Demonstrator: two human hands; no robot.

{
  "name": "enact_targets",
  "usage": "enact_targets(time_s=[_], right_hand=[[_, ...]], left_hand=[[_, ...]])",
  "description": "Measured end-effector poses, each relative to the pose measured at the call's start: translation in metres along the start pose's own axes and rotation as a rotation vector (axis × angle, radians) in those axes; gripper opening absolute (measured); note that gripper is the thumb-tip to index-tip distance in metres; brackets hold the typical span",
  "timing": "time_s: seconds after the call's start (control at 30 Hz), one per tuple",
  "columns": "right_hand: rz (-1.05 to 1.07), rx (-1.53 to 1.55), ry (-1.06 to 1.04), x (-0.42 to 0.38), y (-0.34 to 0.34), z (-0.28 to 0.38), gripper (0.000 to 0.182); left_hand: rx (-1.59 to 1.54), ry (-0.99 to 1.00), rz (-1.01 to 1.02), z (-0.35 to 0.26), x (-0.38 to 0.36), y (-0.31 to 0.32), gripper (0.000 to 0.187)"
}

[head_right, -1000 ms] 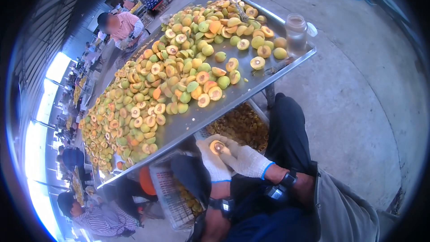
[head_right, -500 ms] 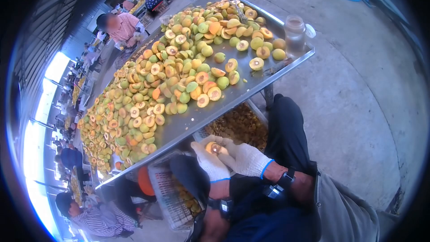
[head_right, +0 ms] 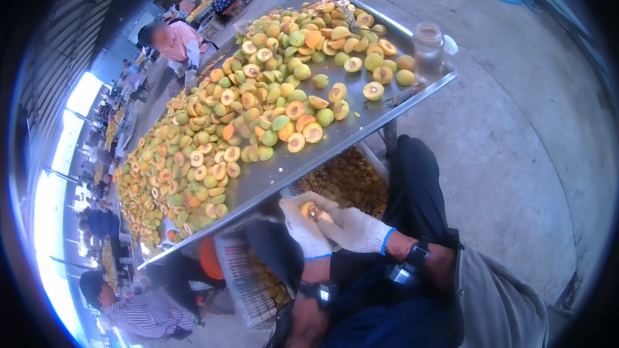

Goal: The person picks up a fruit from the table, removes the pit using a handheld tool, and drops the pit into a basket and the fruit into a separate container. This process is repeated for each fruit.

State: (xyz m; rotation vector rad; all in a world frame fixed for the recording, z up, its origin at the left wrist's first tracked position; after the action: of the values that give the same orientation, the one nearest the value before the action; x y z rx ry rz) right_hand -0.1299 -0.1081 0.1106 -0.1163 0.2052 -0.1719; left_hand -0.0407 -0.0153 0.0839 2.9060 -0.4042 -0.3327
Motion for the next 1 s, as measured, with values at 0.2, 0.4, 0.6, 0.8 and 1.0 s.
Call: enact_targets(time_s=[0.2, 0.4, 0.6, 0.8, 1.0], right_hand=[[0.027, -0.034, 0.078, -0.001, -0.002, 0.003, 0.041], [0.003, 0.041, -0.041, 0.002, 0.004, -0.018, 0.042], [0.119, 0.192, 0.163, -0.006, -0.002, -0.009, 0.053], [0.318, 0.471, 0.318, -0.008, -0.004, -0.008, 0.049], [0.309, 0.483, 0.297, -0.009, -0.001, -0.007, 0.049]], left_hand=[[0.007, 0.052, -0.013, -0.005, -0.005, 0.003, 0.063], [0.048, 0.169, 0.048, -0.009, -0.006, 0.006, 0.054], [0.068, 0.133, 0.172, -0.024, -0.009, 0.010, 0.054], [0.028, 0.052, 0.263, -0.028, 0.000, 0.009, 0.066], [0.067, 0.057, 0.298, -0.024, 0.009, 0.007, 0.074]])
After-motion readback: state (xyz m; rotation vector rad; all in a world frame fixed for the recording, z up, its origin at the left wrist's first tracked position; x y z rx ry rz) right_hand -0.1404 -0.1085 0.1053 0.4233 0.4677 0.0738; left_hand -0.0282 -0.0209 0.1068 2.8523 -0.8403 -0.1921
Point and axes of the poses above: each hand's wrist, its own x-axis towards the middle knuckle, its own y-axis out of the palm, z = x × y, the point moved 2 cm from there along x, towards the middle knuckle, and after that the axes turned 3 degrees about -y, right-handed, at the moved point
